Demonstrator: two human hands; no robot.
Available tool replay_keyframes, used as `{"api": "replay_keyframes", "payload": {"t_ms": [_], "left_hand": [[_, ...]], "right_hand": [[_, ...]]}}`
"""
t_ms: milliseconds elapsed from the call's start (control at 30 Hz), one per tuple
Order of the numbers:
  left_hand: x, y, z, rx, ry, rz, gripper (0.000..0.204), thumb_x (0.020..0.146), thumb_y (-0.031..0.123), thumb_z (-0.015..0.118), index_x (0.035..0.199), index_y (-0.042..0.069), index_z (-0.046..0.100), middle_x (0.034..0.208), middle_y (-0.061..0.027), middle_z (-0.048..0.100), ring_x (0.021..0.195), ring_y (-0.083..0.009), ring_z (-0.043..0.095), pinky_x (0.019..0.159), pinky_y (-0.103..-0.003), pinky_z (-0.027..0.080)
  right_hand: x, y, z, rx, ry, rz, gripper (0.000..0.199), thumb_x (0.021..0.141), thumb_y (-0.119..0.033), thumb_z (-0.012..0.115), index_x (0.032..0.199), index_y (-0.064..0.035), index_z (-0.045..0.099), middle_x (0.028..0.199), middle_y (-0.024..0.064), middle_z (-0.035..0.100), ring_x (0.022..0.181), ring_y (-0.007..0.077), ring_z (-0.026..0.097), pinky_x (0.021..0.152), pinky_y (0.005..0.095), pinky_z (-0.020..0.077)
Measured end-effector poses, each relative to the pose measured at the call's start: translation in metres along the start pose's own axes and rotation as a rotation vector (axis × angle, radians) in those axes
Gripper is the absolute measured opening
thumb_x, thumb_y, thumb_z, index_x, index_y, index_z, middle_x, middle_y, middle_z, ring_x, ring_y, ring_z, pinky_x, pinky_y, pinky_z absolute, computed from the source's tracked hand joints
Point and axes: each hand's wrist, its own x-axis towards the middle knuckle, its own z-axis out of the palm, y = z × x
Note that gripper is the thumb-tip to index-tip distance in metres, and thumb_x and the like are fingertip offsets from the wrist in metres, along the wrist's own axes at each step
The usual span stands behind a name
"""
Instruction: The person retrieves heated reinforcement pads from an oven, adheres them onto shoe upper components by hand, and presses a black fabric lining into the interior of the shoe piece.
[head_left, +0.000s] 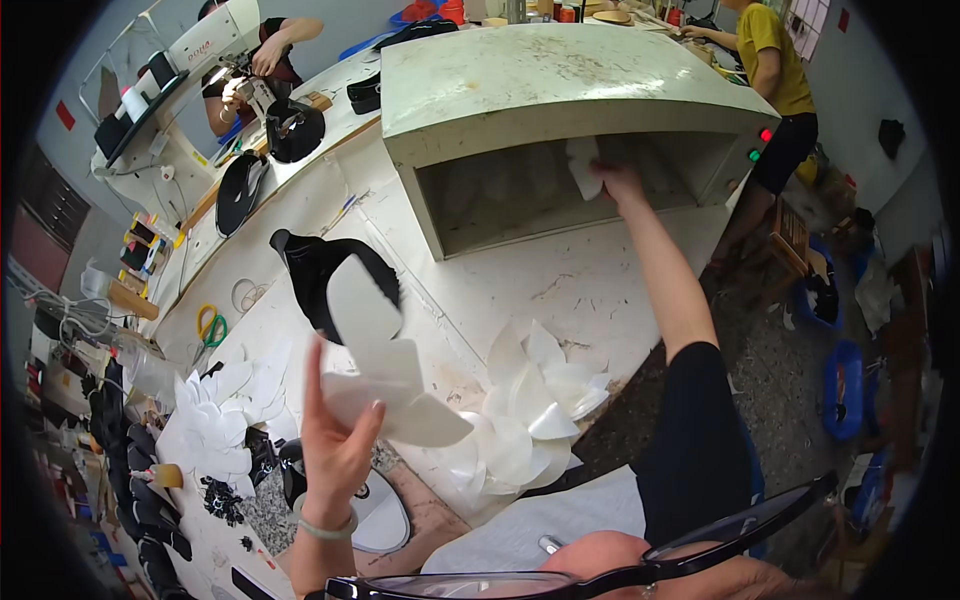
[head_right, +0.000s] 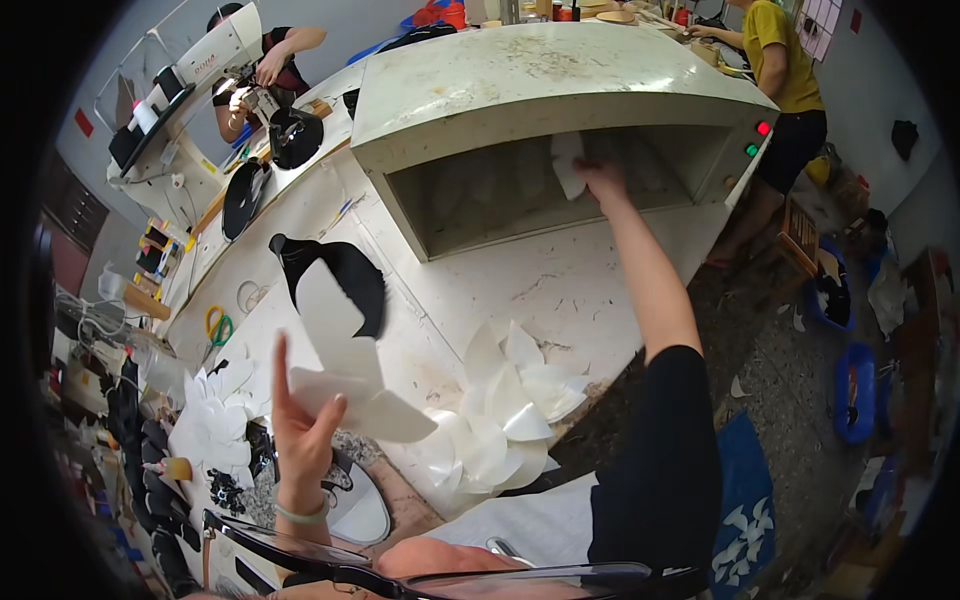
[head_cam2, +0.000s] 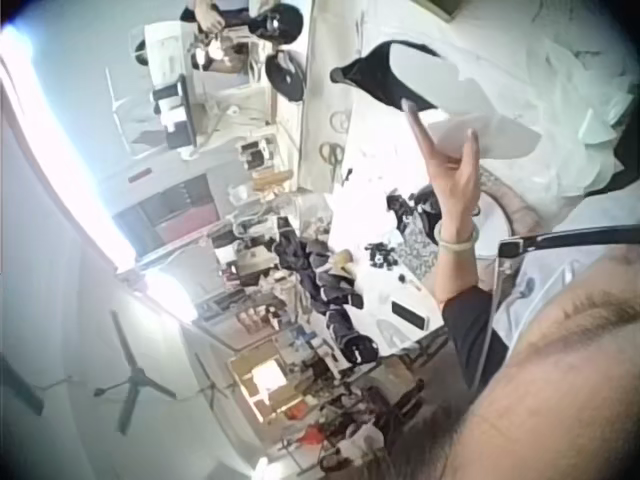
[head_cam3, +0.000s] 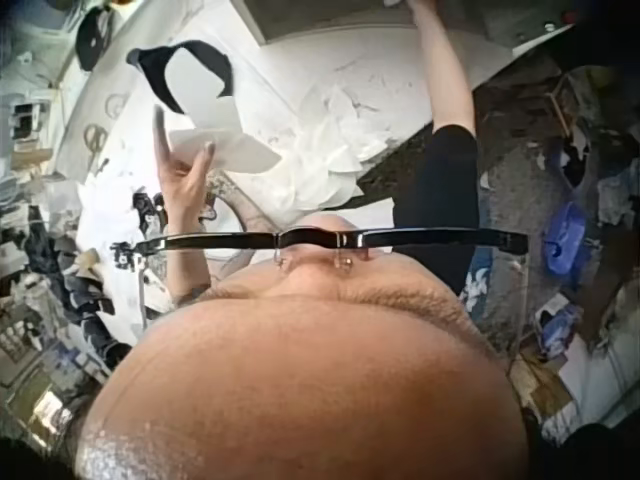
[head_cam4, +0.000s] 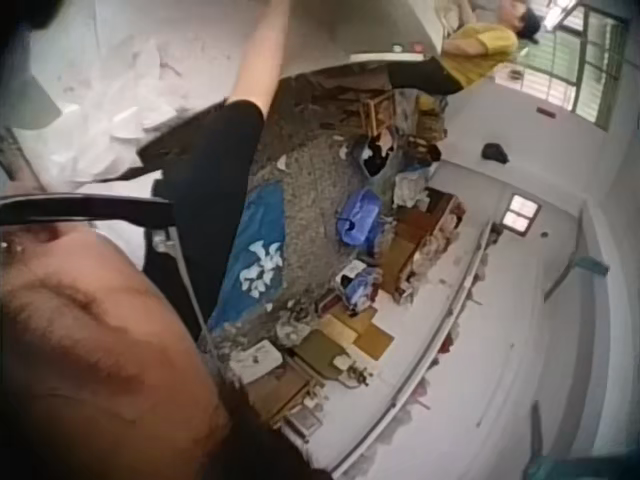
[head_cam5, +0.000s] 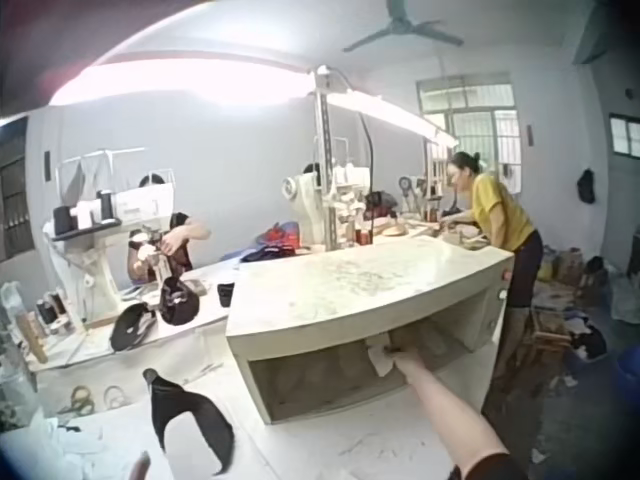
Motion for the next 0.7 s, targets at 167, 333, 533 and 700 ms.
{"api": "replay_keyframes", "payload": {"t_ms": [167,333,533,700], "left_hand": [[-0.009,0.003,-0.015,-0.087,0.162,-0.103,0.067,0.085,-0.009,0.057,0.142,0.001,0.024,0.11,-0.0136,0.058,0.097,-0.0161,0.06,0.086,-0.029,0.049],[-0.012,-0.01,-0.024,-0.212,0.171,-0.351,0.026,0.09,0.001,0.058,0.112,0.003,0.045,0.101,-0.0074,0.059,0.088,-0.0116,0.06,0.075,-0.025,0.051],[0.017,-0.021,-0.013,-0.404,0.036,-0.469,0.018,0.096,0.015,0.054,0.11,0.005,0.054,0.097,-0.0027,0.061,0.085,-0.0086,0.062,0.072,-0.025,0.054],[0.018,-0.021,0.004,-0.274,-0.212,-0.473,0.023,0.099,0.025,0.051,0.109,0.005,0.057,0.093,-0.0004,0.061,0.082,-0.0064,0.061,0.069,-0.022,0.052]], "right_hand": [[0.074,0.029,0.034,-0.784,0.396,-0.189,0.041,0.083,-0.03,0.061,0.117,-0.007,0.061,0.107,0.0168,0.065,0.096,0.0263,0.065,0.079,0.0409,0.0526],[0.075,0.051,0.057,-1.309,0.44,-0.213,0.038,0.086,-0.031,0.049,0.116,-0.0137,0.064,0.116,0.0171,0.063,0.109,0.0315,0.059,0.095,0.0435,0.0443],[0.031,0.004,0.044,-1.008,0.026,-0.203,0.033,0.089,-0.031,0.054,0.108,-0.0075,0.067,0.11,0.0118,0.065,0.094,0.0285,0.064,0.079,0.0393,0.052],[-0.2,-0.113,0.074,0.153,-0.945,-0.106,0.022,0.093,-0.019,0.058,0.107,-0.0034,0.064,0.092,0.0048,0.067,0.076,0.0101,0.061,0.061,0.0239,0.0508]]}}
